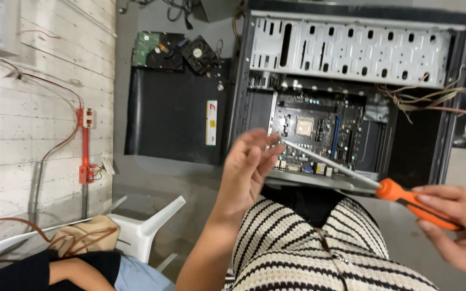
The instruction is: Reinstalling a motherboard into a computer case and securing it with screws using a screwdriver.
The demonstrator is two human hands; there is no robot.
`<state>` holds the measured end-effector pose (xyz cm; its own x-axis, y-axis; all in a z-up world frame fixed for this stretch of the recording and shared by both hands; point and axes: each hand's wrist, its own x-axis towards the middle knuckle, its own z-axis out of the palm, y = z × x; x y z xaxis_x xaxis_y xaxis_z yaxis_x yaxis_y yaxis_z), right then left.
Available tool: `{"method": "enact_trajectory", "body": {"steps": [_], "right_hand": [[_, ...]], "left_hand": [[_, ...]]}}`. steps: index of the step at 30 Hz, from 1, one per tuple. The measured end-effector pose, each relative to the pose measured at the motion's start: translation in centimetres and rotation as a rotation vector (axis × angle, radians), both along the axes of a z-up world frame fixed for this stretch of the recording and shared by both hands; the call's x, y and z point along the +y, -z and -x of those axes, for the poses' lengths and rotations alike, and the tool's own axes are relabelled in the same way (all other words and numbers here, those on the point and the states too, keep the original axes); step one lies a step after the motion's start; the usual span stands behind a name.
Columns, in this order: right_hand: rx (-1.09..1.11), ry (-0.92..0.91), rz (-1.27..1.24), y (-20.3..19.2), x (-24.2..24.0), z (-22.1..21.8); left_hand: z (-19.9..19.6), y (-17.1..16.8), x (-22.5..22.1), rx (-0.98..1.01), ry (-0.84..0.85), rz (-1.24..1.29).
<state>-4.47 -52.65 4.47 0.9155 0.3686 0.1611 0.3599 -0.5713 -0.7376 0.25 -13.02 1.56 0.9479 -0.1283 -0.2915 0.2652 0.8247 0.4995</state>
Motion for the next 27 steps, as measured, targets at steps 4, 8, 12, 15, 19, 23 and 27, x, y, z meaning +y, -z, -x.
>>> {"method": "enact_trajectory", "body": {"steps": [4,8,12,15,19,23,27], "right_hand": [[0.039,0.039,0.055,0.9,-1.3,-0.2],[0.187,0.144,-0.021,2.6,-2.4,-0.4],[0.289,0.351,0.006,4.5,-2.0,-0.7],[0.307,0.434,0.087,5.4,-1.7,-0.6],[0.364,0.536,-0.077,5.7,0.4,-1.4],[0.122,0.410,-0.263,6.6,1.9,-2.4],[-0.027,0.239,-0.606,4.4,4.6,-5.2]], "left_hand": [[1.2,1.9,-1.6,0.251,-0.038,-0.005],[1.1,1.5,-0.7,0.016,-0.014,-0.629],[0.3,2.0,1.4,-0.343,0.088,-1.514],[1.2,-1.0,2.6,0.099,0.740,-1.322],[7.0,9.1,2.8,0.186,0.972,-1.112],[8.7,19.7,0.6,0.060,0.398,-1.383],[5.7,24.8,-1.6,0.269,-0.011,-1.104]]}}
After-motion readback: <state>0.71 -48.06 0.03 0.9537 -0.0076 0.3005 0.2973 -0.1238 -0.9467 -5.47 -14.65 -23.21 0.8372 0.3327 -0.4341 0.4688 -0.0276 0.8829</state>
